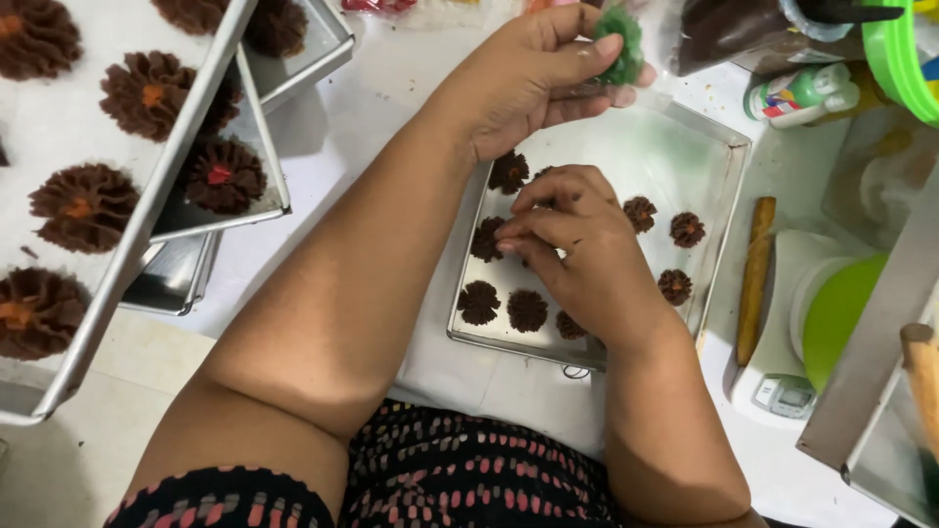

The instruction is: Decorating chocolate cookies with green sprinkles and applying a glaze using a brush.

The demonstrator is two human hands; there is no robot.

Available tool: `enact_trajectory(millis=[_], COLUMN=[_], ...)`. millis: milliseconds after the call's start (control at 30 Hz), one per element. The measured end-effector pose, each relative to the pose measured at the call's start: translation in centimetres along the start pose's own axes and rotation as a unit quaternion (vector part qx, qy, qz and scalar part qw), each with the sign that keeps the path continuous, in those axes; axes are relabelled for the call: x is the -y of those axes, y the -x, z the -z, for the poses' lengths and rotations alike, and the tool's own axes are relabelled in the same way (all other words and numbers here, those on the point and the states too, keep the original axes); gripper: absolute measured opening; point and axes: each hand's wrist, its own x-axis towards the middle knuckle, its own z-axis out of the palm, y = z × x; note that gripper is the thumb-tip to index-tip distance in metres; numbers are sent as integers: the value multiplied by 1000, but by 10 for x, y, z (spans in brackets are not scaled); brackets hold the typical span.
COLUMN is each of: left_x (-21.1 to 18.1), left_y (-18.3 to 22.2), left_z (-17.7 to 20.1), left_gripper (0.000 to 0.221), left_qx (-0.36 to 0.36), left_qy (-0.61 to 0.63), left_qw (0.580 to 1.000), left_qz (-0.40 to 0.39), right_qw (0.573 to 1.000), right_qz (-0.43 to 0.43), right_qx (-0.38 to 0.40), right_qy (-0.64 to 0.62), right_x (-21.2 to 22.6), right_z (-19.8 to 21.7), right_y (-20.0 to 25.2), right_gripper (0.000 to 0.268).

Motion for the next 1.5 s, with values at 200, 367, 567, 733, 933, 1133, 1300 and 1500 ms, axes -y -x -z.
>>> enact_trajectory(millis=[200, 367, 567, 733, 933, 1133, 1300, 1500], left_x=[3, 4, 3, 4, 5, 3, 5, 2], left_y=[-3, -4, -2, -3, -3, -1, -4, -1], left_z=[-1, 1, 0, 1, 3, 2, 3, 2], left_gripper=[17, 20, 19, 19, 20, 19, 20, 20], left_qx=[3, 11, 22, 31, 40, 44, 45, 46], left_qy=[13, 9, 4, 12, 4, -3, 13, 16], left_qw=[1000, 1000, 1000, 999, 999, 999, 999, 999], left_qz=[9, 5, -5, -5, -17, -23, -19, -16], right_qw=[999, 999, 999, 999, 1000, 999, 999, 999], right_qz=[5, 8, 5, -1, -9, -27, -22, -11], right_qx=[36, 42, 45, 37, 16, 20, 31, 33], right_qy=[11, 19, 2, -9, -18, -37, -35, -30], right_x=[-8, -10, -12, -14, -13, -13, -17, -17], right_z=[-7, -9, -7, -5, -5, -1, -6, -8], right_y=[0, -1, 0, 1, -1, 1, 2, 1], right_gripper=[4, 3, 7, 6, 4, 4, 6, 7])
